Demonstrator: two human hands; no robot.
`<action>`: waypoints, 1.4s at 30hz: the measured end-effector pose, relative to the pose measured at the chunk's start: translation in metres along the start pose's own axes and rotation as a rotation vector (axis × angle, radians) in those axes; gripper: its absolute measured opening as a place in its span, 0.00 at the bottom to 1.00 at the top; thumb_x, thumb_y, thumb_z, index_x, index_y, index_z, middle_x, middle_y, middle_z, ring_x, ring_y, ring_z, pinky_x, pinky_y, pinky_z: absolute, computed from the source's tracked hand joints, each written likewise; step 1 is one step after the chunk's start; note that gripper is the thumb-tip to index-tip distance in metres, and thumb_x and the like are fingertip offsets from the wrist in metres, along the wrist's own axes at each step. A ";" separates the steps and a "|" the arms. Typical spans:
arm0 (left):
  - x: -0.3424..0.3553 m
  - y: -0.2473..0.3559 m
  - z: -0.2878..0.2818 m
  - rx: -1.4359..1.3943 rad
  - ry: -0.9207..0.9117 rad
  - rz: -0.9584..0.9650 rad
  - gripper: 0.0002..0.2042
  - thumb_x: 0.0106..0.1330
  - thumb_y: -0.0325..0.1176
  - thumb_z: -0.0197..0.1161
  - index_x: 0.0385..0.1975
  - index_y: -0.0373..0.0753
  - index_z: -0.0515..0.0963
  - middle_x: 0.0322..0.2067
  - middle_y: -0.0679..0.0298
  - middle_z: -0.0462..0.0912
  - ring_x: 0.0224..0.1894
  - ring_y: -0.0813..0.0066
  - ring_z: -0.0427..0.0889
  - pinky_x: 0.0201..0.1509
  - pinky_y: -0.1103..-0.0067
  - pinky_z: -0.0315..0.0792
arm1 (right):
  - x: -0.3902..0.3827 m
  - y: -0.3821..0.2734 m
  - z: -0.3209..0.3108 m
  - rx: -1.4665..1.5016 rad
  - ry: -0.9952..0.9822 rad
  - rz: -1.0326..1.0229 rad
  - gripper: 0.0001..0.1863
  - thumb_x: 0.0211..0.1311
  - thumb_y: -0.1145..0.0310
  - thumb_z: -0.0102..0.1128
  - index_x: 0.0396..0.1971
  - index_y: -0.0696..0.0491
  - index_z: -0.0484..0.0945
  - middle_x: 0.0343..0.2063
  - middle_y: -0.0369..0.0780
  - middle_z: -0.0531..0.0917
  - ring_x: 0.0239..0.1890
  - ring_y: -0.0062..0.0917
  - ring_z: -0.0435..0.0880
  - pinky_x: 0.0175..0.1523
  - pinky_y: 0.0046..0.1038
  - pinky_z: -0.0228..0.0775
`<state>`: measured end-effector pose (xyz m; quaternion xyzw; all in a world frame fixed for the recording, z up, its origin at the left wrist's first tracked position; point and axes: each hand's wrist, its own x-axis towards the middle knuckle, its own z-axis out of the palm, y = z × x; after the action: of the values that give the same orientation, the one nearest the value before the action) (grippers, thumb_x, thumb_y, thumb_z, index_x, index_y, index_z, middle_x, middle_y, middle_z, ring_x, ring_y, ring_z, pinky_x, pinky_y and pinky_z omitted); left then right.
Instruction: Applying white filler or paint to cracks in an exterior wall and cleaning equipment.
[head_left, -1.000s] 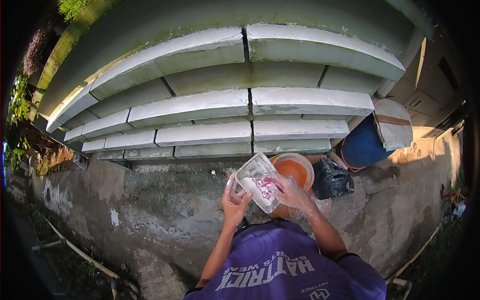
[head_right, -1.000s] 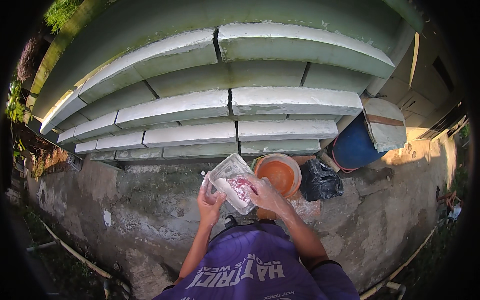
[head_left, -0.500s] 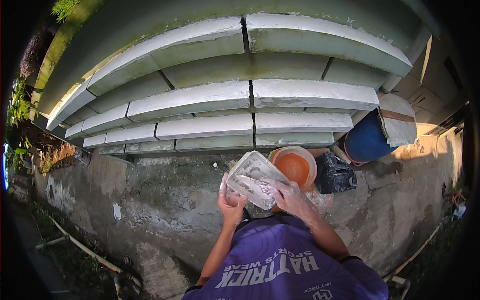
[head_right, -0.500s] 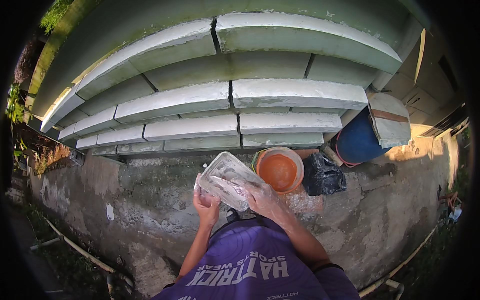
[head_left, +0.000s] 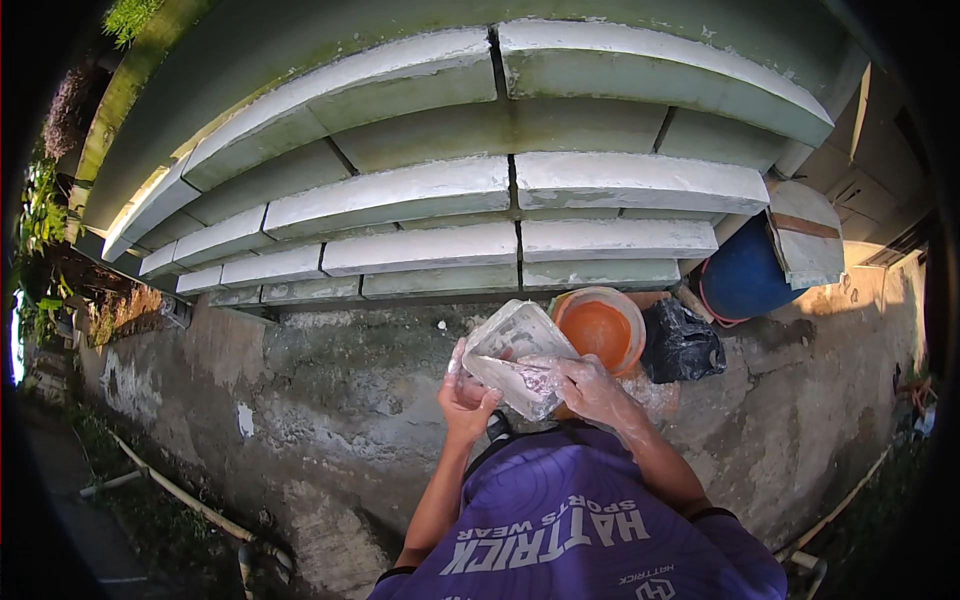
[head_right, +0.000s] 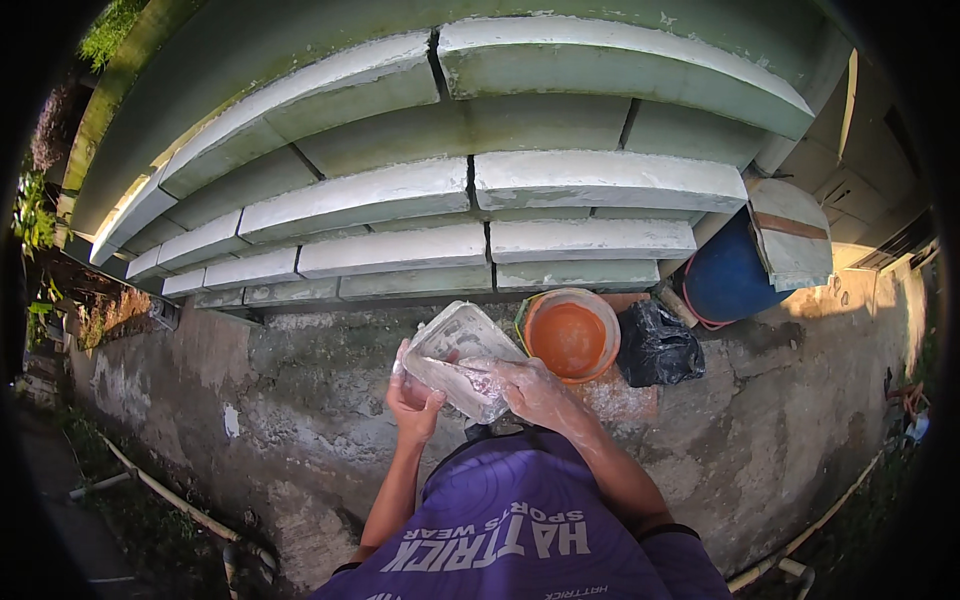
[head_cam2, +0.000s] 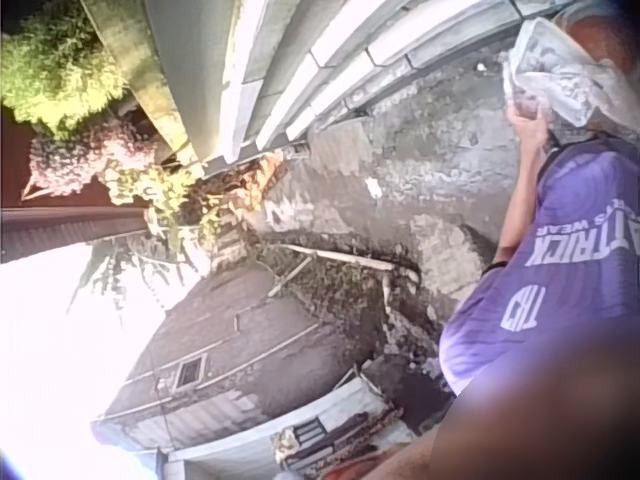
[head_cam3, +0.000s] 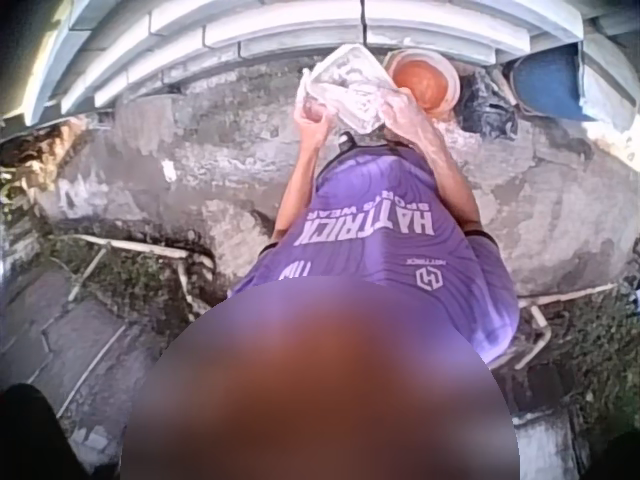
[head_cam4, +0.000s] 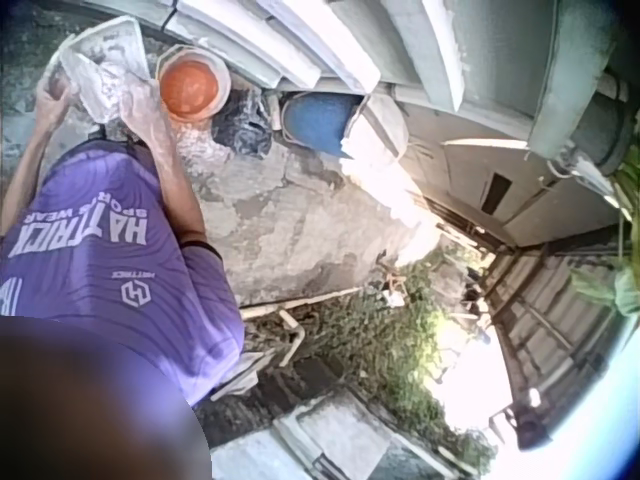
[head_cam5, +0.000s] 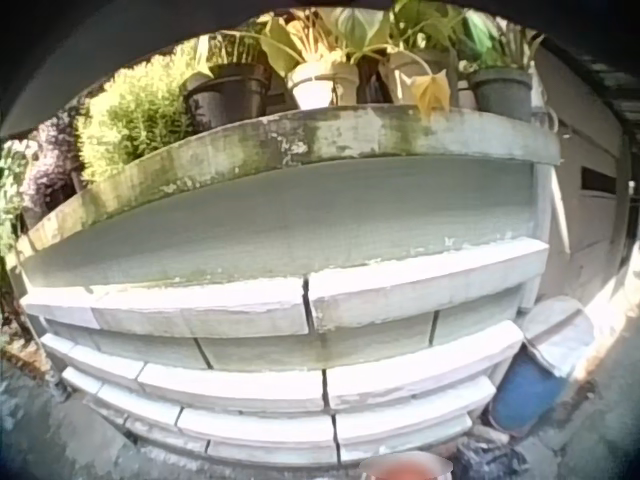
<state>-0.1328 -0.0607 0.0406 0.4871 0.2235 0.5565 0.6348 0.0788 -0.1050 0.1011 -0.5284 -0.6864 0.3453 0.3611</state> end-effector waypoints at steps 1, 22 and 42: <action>0.001 -0.002 -0.002 0.011 -0.014 0.022 0.42 0.57 0.23 0.68 0.68 0.29 0.47 0.64 0.46 0.61 0.61 0.49 0.70 0.61 0.62 0.70 | 0.001 0.010 0.006 0.099 0.040 -0.035 0.20 0.56 0.79 0.47 0.49 0.55 0.78 0.32 0.54 0.81 0.35 0.49 0.80 0.40 0.38 0.72; -0.007 -0.013 -0.015 0.045 -0.069 -0.135 0.41 0.56 0.17 0.67 0.67 0.26 0.48 0.66 0.46 0.56 0.62 0.55 0.68 0.59 0.65 0.72 | 0.008 0.030 0.017 0.260 0.043 0.032 0.13 0.65 0.71 0.55 0.45 0.62 0.74 0.24 0.45 0.79 0.23 0.21 0.74 0.31 0.28 0.70; -0.008 -0.028 -0.034 -0.076 0.112 -0.141 0.42 0.54 0.17 0.68 0.68 0.31 0.51 0.66 0.47 0.57 0.63 0.57 0.67 0.60 0.65 0.71 | 0.009 0.028 0.012 0.255 0.179 0.139 0.19 0.63 0.70 0.55 0.51 0.63 0.69 0.28 0.51 0.80 0.30 0.38 0.80 0.38 0.33 0.72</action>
<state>-0.1496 -0.0532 -0.0006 0.4139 0.2711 0.5451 0.6768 0.0805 -0.0922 0.0729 -0.5529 -0.5641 0.4053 0.4602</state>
